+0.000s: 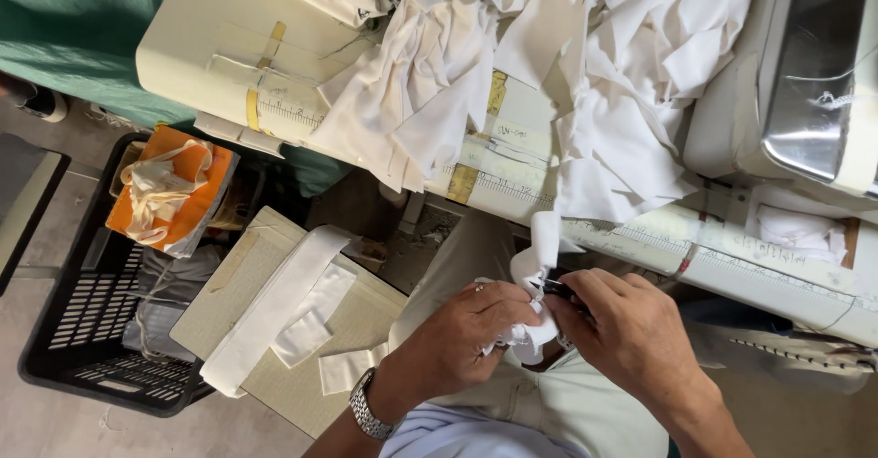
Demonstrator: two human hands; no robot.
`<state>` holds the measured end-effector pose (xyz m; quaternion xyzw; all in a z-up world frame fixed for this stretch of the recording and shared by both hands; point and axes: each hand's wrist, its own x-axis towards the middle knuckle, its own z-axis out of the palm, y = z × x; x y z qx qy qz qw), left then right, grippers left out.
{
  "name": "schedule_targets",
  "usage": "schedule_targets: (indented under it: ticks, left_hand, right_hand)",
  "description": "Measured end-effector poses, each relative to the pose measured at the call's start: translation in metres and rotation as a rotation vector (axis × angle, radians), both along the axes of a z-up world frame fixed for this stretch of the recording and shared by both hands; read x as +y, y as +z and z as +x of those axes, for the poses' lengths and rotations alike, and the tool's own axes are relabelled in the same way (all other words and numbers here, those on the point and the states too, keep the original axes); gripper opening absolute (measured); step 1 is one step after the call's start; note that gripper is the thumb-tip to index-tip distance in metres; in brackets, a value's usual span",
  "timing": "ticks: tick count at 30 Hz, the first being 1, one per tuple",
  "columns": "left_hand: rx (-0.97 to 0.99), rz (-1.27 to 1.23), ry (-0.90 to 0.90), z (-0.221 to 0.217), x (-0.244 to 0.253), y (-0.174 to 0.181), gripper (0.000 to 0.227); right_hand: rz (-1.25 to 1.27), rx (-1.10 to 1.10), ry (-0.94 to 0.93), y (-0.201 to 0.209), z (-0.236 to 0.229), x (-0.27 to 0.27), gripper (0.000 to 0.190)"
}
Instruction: Trim loose threads and excess material from white fabric components using snips.
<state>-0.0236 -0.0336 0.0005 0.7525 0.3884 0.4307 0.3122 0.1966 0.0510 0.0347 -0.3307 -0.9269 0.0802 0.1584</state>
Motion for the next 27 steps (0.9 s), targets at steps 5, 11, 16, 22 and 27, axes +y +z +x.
schedule_targets:
  ticks: [5,11,16,22,27]
  left_hand:
    - [-0.08,-0.041,-0.043,0.002,0.0,0.005,0.05]
    - [-0.12,-0.086,-0.056,-0.004,-0.003,0.005,0.049]
    - [-0.113,-0.111,-0.057,-0.004,-0.004,0.005,0.046]
    - [-0.116,-0.098,-0.089,0.0,-0.002,0.011,0.046]
    - [0.06,-0.218,0.109,-0.025,0.02,0.054,0.043]
  right_hand:
    - [-0.12,0.025,-0.036,-0.007,0.0,-0.003,0.026]
    - [-0.285,-0.239,-0.225,-0.027,0.016,-0.01,0.033]
    - [-0.192,-0.171,-0.194,-0.032,0.015,-0.017,0.033]
    - [-0.103,0.063,-0.034,-0.023,0.001,-0.01,0.028]
    - [-0.265,-0.038,-0.368,-0.019,0.015,0.006,0.022]
